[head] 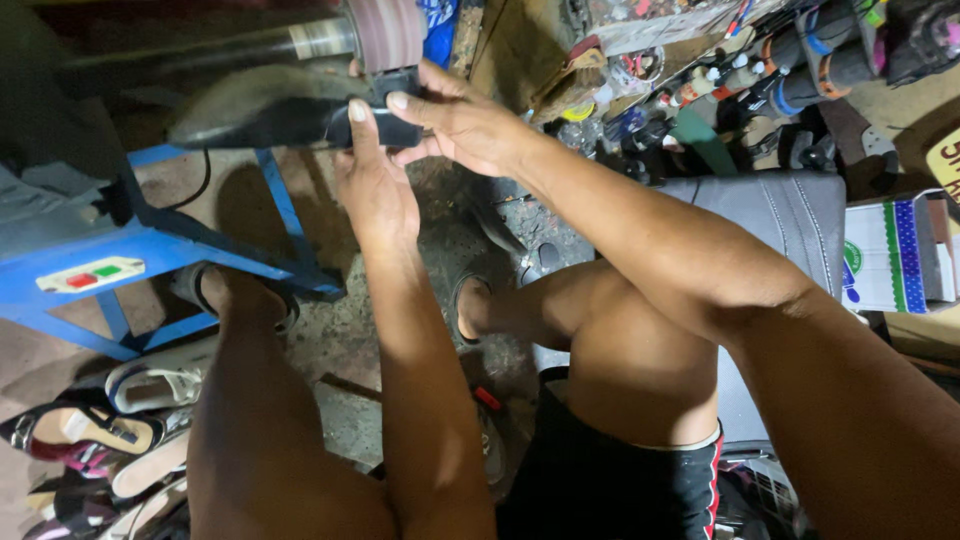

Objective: The person uses a bench grinder to smooth and shape the heel of a black high-heeled shoe. They hold the shoe with both hands, pressing the heel against the rotating wheel to grind down the surface. The person repeatedly adjusts the shoe's angle to work on different parts of the heel.

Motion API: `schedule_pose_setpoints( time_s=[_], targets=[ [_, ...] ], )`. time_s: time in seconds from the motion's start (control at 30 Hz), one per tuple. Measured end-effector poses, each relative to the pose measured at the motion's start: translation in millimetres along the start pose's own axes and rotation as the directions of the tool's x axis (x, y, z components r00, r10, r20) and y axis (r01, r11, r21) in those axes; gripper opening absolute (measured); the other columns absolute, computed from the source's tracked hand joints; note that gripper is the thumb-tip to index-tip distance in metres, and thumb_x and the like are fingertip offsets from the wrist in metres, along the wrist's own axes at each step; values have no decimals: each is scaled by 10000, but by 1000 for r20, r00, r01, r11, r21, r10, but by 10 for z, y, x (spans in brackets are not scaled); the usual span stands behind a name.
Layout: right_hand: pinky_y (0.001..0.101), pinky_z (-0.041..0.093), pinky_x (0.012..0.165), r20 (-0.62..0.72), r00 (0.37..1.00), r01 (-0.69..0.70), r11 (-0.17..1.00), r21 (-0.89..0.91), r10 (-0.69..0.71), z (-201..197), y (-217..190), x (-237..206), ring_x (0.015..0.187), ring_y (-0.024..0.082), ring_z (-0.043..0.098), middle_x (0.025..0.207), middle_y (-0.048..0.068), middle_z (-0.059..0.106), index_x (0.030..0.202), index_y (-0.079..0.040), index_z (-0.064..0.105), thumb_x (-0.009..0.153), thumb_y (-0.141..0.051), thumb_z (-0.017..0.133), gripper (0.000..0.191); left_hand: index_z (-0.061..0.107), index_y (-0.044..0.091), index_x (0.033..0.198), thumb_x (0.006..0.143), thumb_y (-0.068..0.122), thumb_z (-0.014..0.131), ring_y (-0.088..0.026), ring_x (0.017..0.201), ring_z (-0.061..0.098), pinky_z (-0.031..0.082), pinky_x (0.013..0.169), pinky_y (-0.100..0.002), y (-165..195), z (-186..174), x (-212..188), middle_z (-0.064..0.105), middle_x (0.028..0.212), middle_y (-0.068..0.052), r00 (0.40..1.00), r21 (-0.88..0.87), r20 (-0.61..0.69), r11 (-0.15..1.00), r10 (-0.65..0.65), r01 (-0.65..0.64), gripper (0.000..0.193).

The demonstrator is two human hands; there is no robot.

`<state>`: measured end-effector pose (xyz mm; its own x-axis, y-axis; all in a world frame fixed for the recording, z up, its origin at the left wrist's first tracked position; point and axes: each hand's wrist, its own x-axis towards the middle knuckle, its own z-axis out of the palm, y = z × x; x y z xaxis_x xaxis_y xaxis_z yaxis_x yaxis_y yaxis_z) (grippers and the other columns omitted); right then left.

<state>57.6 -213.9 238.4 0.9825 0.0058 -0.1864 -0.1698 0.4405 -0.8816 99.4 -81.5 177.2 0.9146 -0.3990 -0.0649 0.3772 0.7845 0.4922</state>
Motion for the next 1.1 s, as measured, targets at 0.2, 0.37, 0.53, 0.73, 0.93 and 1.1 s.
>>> schedule_pose_setpoints(
  time_s=[0.2,0.37,0.53,0.73,0.93,1.1],
  targets=[
    [570,614,1039,27,999,38,999,-25,-38,-14,-14,-15,1406,261,572,1587,19,497,1572,-161,419,1072,-167,676,562,599,-6,1321,1056,292,645,-196,1159,660,540,1005,-364,63,78,-14,674,1289,-115,999,-12,47,1000,6,-5,401],
    [538,660,995,-80,996,-41,994,-101,33,5,-13,4,1391,258,572,1551,68,509,1556,-162,418,1023,-200,701,605,591,-14,1319,1059,304,636,-220,1129,665,545,945,-407,32,-3,3,677,1253,-132,998,3,27,999,-53,53,414],
    [420,659,893,-69,994,-92,983,-160,81,-10,-59,-99,1245,255,633,1436,127,556,1518,-126,470,1036,-167,695,533,569,12,1348,1044,362,621,-230,1199,666,542,1054,-425,42,-156,-29,670,1302,-124,989,-134,54,981,-135,141,467],
    [292,610,820,-74,995,21,840,-542,-72,116,-51,-186,1108,156,654,1356,99,638,1529,-174,455,986,-97,753,623,583,64,1338,1026,508,527,-259,1132,691,584,930,-474,-35,-173,-20,698,1247,-115,952,-193,111,933,-286,303,546],
    [343,694,762,-143,990,-83,895,-439,22,254,-115,-238,1035,185,707,1299,69,597,1507,-227,417,972,-131,720,622,613,70,1277,1036,558,478,-267,1018,721,603,857,-444,-149,-201,42,719,1146,-103,938,-216,52,913,-343,346,560],
    [360,708,753,-154,988,-55,900,-431,-14,219,-62,-195,1034,195,711,1260,92,612,1389,-180,464,973,-128,733,498,608,37,1294,1090,514,452,-246,1006,708,606,817,-424,-109,-237,47,712,1132,-114,946,-72,13,944,-323,323,542]
  ],
)
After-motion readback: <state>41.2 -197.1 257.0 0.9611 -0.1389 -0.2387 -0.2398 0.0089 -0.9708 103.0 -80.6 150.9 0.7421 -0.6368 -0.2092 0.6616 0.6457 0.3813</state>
